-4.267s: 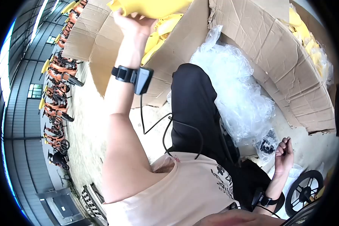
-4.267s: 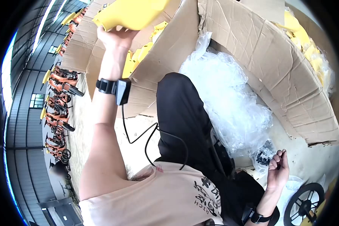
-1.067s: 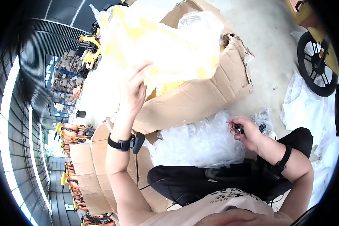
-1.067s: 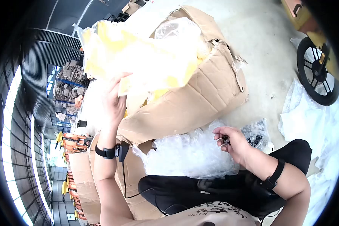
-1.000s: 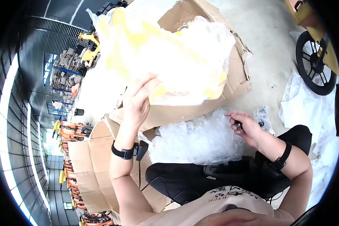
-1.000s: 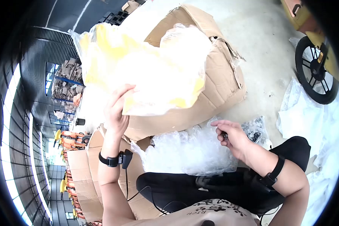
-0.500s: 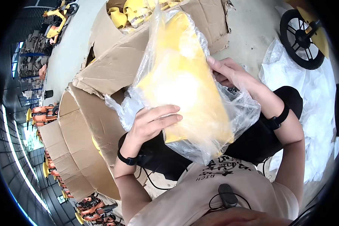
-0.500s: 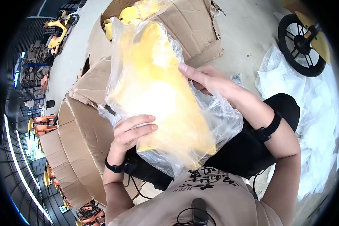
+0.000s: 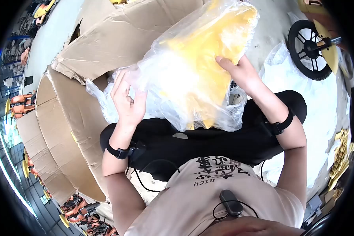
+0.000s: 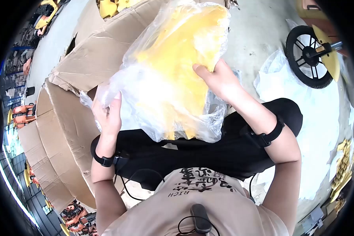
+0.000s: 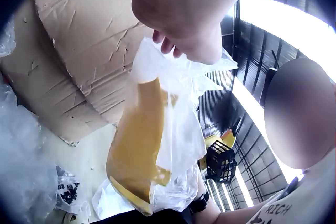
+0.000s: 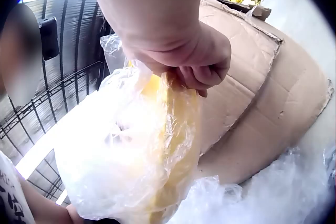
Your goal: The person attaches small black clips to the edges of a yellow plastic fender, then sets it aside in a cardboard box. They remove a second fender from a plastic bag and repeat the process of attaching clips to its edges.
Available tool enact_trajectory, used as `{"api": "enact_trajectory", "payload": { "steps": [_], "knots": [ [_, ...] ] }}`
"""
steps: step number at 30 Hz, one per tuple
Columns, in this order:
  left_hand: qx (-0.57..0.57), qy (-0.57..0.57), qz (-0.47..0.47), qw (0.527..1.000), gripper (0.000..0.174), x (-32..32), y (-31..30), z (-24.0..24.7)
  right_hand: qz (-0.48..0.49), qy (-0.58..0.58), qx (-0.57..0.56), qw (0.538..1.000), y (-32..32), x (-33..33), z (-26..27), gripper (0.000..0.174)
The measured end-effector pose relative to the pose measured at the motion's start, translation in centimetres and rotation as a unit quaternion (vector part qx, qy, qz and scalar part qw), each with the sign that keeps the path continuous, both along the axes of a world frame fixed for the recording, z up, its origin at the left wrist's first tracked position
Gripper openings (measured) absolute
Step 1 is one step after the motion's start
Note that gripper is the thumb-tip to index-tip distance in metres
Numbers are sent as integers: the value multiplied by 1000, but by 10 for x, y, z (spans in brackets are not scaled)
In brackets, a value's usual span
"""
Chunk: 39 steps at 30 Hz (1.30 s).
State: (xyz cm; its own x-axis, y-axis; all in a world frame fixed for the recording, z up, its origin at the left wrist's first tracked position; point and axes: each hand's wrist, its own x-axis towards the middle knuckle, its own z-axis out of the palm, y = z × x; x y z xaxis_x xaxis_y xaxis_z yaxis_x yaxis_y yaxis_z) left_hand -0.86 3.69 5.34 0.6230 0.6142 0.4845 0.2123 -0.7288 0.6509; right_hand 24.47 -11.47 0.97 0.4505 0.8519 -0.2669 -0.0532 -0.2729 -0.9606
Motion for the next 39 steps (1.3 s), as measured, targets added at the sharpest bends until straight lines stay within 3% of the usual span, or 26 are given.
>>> {"api": "enact_trajectory", "payload": {
  "steps": [1,3,4,5,7,8,9,11,12,14,16,19,20,22,23,25,26,27,29,31,33,34,35,36,37,39],
  "knots": [
    [-2,1,6,1000,17,0,-4,-4,6,1,-2,1000,0,-1,-3,40],
    [71,-138,-62,986,43,0,-10,-14,-6,-26,-5,1000,0,-2,-11,37],
    [64,-168,-75,981,66,6,-15,-19,-2,-26,-5,1000,0,-2,-11,37],
    [64,-168,-72,981,66,10,-19,-21,-1,-42,-9,999,-1,-4,-10,36],
    [106,27,80,991,73,24,-26,-6,5,-56,-14,998,-5,-9,-9,35],
    [74,166,98,978,70,27,-28,1,3,-51,1,999,-6,-11,-9,34],
    [73,167,104,978,70,28,-27,-4,1,-46,17,999,-6,-14,-8,34],
    [-134,168,62,975,56,29,-21,-20,-6,-24,23,999,-7,-18,-8,34],
    [-136,168,66,974,56,26,-17,-25,-19,-4,29,999,-7,-19,-8,33],
    [-166,96,-38,981,38,16,-7,-28,-16,-22,21,999,-8,-14,-15,34],
    [-254,-15,2,967,34,6,6,-7,-20,-41,13,999,-8,-4,-21,35],
    [-200,-211,115,950,35,-12,31,34,-31,-39,15,999,-6,7,-21,38],
    [-238,-274,163,918,39,-26,37,44,-67,25,4,997,-5,9,-15,38],
    [-147,-392,181,890,41,-62,61,47,-106,91,-4,990,-3,13,-4,39],
    [-103,-370,203,901,40,-75,62,53,-109,102,-35,988,-4,16,1,41],
    [-124,-423,241,865,39,-100,72,66,-114,124,-97,981,-5,22,5,45],
    [-123,-421,236,867,39,-113,76,68,-126,119,-78,982,-5,23,3,42],
    [-123,-414,294,853,38,-120,77,69,-131,121,-75,981,-4,20,4,42],
    [-126,-408,345,836,36,-126,81,66,-213,111,-13,971,0,15,9,41],
    [174,-430,382,800,31,-112,73,70,-223,99,-8,970,-1,22,-1,42],
    [345,-412,196,820,27,-90,56,75,-228,86,-1,970,0,22,-2,42],
    [343,-364,119,858,26,-81,44,72,-245,76,37,966,3,17,1,41],
    [296,-282,59,911,23,-61,26,64,-259,65,74,961,6,14,3,39],
    [232,-164,32,958,38,-34,4,59,-254,63,71,963,5,15,1,39],
    [225,110,-22,968,55,-10,-2,52,-256,53,97,960,5,18,-2,38],
    [14,161,-55,985,69,8,-5,28,-264,43,122,956,4,20,3,38]
  ]
}}
